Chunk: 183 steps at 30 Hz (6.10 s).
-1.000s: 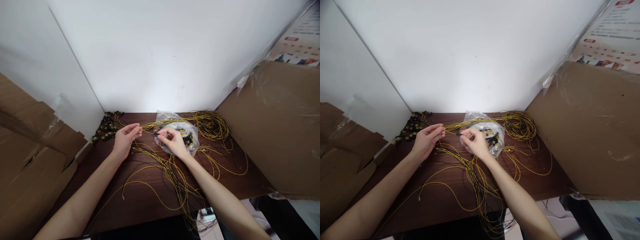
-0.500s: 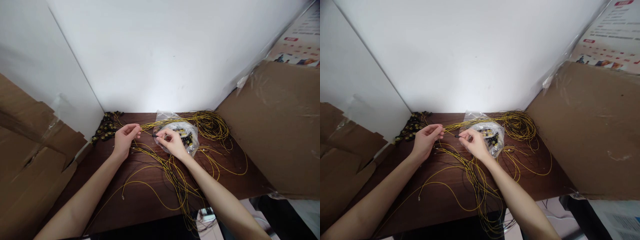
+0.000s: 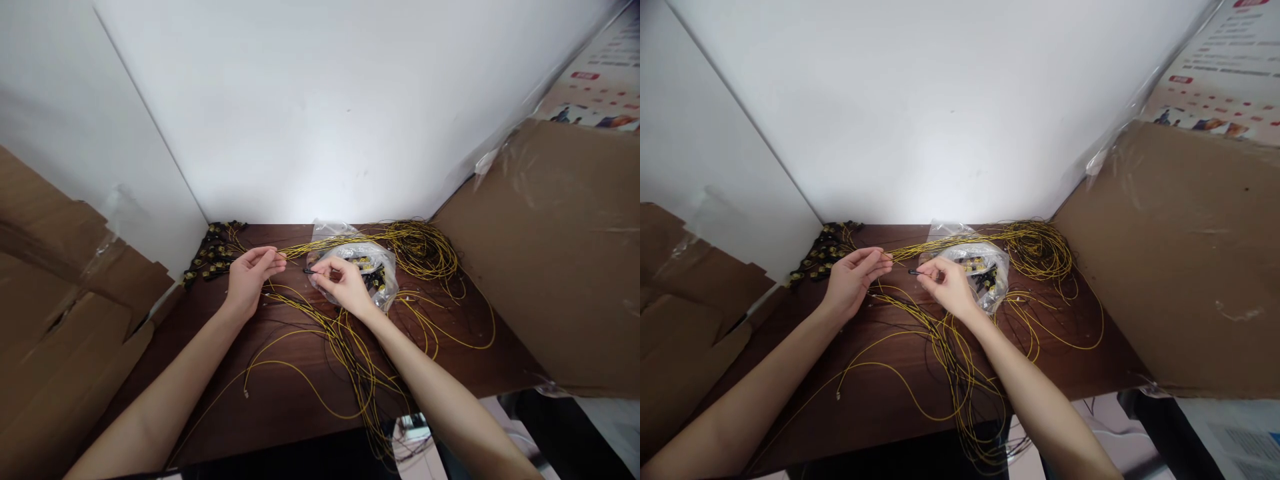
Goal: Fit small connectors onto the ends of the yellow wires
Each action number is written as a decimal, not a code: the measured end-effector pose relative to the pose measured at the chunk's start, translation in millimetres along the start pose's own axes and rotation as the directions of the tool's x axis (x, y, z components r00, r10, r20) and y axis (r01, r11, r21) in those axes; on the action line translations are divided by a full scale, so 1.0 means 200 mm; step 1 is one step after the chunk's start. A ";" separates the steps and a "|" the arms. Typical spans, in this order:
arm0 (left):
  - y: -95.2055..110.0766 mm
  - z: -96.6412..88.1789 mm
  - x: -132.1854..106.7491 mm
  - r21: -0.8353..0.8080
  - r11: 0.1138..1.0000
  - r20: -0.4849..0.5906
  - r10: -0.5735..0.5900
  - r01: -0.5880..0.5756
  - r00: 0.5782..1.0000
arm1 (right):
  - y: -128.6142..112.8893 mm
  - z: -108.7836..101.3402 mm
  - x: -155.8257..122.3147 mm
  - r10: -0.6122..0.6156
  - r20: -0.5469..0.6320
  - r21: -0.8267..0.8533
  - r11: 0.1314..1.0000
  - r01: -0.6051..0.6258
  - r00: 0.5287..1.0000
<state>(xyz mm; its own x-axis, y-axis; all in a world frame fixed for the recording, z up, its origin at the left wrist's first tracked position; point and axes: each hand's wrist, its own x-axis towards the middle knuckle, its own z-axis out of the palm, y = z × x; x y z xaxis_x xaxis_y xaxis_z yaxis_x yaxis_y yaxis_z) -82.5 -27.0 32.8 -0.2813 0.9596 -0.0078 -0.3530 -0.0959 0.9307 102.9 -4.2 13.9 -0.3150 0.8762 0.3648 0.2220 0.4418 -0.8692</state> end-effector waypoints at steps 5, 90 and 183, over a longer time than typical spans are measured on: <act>-0.01 0.00 0.01 -0.089 0.994 0.007 -0.068 0.068 0.998 | 0.02 0.00 0.00 0.079 -0.033 0.066 0.995 -0.077 0.996; -0.08 -0.01 -0.04 0.656 0.568 0.535 0.114 -0.497 0.837 | -0.05 -0.06 -0.01 -0.266 0.046 -0.499 0.829 0.253 0.963; -0.11 0.02 -0.03 0.336 0.881 0.397 0.189 -0.333 0.898 | -0.07 0.01 -0.01 0.191 0.075 0.089 0.976 -0.197 0.979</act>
<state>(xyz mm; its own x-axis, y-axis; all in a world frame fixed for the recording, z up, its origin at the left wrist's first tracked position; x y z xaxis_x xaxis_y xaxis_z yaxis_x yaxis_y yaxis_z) -69.2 -29.2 13.1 0.0352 0.9489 0.3137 0.0825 -0.3155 0.9453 99.1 -11.5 24.9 -0.3349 0.9275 0.1662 0.1965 0.2412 -0.9504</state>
